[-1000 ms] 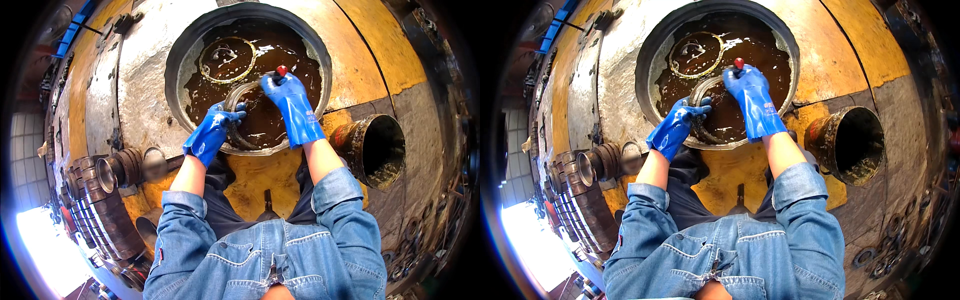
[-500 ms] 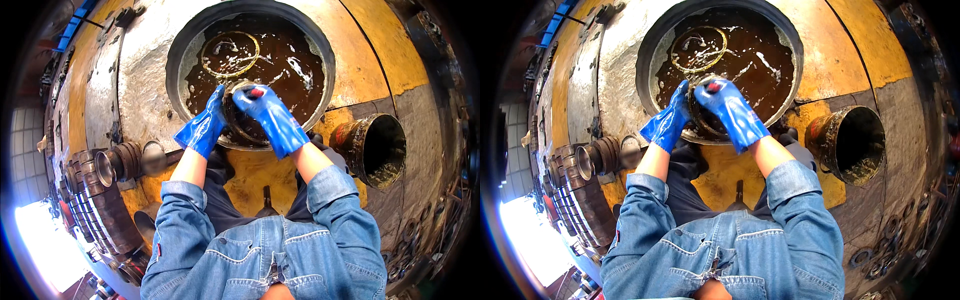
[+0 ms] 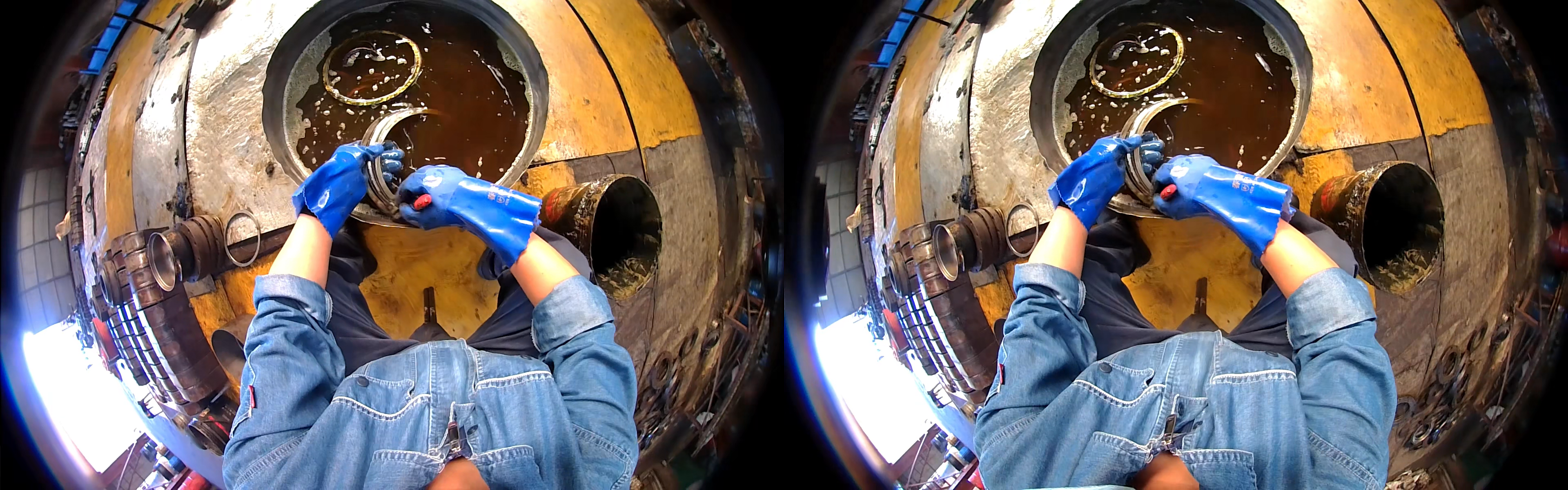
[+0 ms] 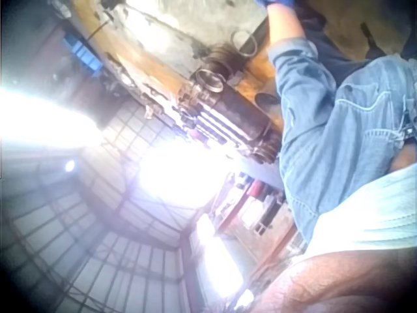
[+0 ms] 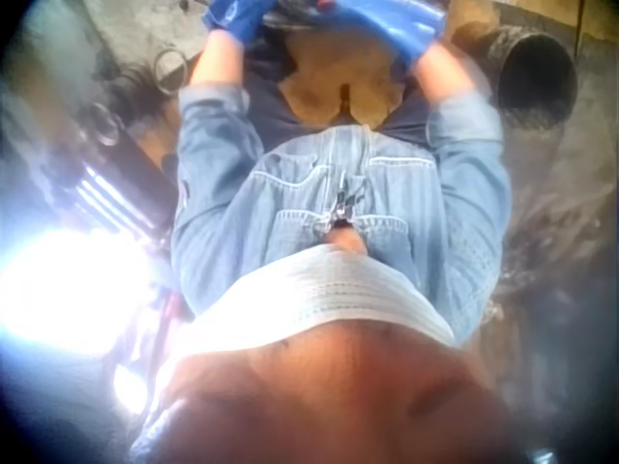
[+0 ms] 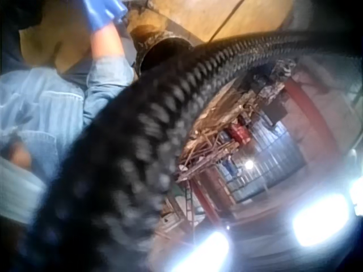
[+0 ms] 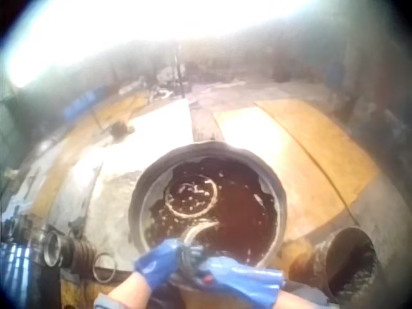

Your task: The person cleans metal rings in a bucket of liquid using a brush, rotating the rings and scrubbing their surfaces.

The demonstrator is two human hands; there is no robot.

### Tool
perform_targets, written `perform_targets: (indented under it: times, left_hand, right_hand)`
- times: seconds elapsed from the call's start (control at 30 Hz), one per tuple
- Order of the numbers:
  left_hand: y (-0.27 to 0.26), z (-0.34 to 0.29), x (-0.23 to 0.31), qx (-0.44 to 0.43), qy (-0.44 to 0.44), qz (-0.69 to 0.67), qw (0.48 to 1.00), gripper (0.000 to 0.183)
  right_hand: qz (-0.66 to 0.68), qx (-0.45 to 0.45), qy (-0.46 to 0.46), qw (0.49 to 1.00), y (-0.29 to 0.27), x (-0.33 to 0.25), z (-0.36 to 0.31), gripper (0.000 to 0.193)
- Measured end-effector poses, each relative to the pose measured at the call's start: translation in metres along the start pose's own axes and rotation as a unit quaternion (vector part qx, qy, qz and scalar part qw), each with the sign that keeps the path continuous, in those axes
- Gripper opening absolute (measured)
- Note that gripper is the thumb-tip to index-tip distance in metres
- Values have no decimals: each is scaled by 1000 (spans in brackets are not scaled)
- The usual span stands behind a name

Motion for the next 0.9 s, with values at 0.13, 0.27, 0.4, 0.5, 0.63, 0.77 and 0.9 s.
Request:
perform_targets:
  times: [0.13,0.27,0.4,0.5,0.63,0.77,0.9]
  left_hand:
    - [23,-5,24,59,-26,43,997,40]
    - [20,-1,24,53,-21,50,997,42]
    - [19,-6,27,69,-14,72,995,42]
    - [15,-3,21,69,1,60,996,43]
    - [7,5,12,57,-40,21,997,55]
    - [10,32,3,72,-190,-150,968,67]
    - [-19,46,-25,80,-107,-242,961,55]
  right_hand:
    - [-7,16,70,997,-4,24,-10,31]
    - [-79,19,167,983,-7,54,-6,23]
    - [-67,53,257,963,-39,82,-4,32]
    - [-14,208,271,940,-64,88,-11,41]
    - [358,394,125,837,-83,73,-20,44]
    - [532,401,15,746,-68,31,4,13]
    - [364,266,57,891,-38,18,40,23]
Point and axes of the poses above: each hand's wrist, its own z-axis towards the middle knuckle, its own y-axis out of the palm, x = y × z, the point moved 5 cm from there along z, towards the middle knuckle, and after that the axes turned 12 degrees about z, right-handed, at the moved point
